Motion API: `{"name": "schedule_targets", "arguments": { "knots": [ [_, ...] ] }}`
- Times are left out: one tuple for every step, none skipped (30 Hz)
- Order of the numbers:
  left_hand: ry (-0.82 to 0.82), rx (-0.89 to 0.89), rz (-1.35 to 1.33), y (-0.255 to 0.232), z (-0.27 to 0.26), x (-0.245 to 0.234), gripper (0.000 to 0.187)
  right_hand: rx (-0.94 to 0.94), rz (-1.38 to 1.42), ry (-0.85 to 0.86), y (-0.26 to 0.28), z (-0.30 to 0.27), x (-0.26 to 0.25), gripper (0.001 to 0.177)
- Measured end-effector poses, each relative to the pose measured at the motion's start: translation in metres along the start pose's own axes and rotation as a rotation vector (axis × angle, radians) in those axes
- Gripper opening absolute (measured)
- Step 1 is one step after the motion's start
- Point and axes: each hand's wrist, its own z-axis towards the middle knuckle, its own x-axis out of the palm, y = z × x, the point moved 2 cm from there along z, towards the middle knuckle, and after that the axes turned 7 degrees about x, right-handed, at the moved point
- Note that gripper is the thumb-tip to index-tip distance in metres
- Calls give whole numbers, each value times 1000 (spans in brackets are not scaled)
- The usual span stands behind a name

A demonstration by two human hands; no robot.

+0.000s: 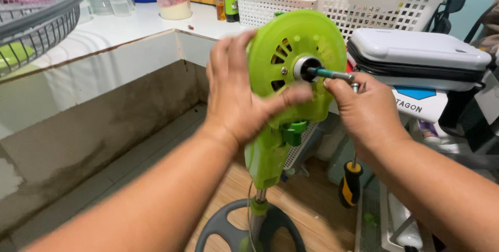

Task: The person uses a screwdriver to loosen and remove screws from the rear housing of a green electric fan. They detach the rear cover and set it aside, exposing the fan's internal components.

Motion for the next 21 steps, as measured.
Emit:
{"name": "schedule_targets", "arguments": {
  "knots": [
    [-12,68,-8,7,21,0,87,1,-11,3,0,-2,-1,28],
    [-26,142,-16,11,39,2,63,-2,-18,2,0,-2,0,27],
    [72,28,-175,15,52,8,60,-5,-25,0,0,-2,1,28],
    [178,-84,-338,14,63,19,58,14,-13,-15,-1,0,1,28],
    [290,-194,-501,13,70,28,55,33,0,-30,-2,2,2,28],
    [275,-116,-465,10,73,28,54,55,10,-46,-3,2,2,28],
    [260,-38,-430,7,73,26,55,33,8,-36,-4,1,3,30],
    [245,38,-397,3,72,24,57,12,4,-25,-5,1,2,32],
    [241,57,-398,0,71,23,55,-8,0,-14,-7,-1,0,34],
    [232,71,-400,-2,68,19,54,92,128,49,-10,-2,-2,34],
    [224,85,-402,-5,67,17,54,191,257,114,-14,-4,-5,34],
    [227,72,-400,-7,67,16,54,287,386,183,-16,-6,-7,34],
    [231,60,-399,-8,67,15,54,331,415,169,-18,-7,-12,33],
    [234,45,-393,-8,66,12,54,375,445,160,-20,-10,-13,32],
    [233,56,-369,-8,66,10,54,420,476,152,-22,-12,-14,31],
    [231,68,-349,-9,66,11,55,468,527,139,-25,-14,-15,29],
    [230,80,-328,-11,67,12,55,516,578,125,-30,-16,-15,27],
    [227,79,-319,-12,67,13,55,564,630,108,-35,-19,-15,25],
    [225,79,-309,-13,67,15,55,617,619,76,-42,-23,-13,24],
    [226,79,-297,-14,67,15,55,672,612,48,-49,-28,-10,24],
    [230,69,-297,-14,67,16,54,727,604,19,-57,-32,-7,23]
  ]
}}
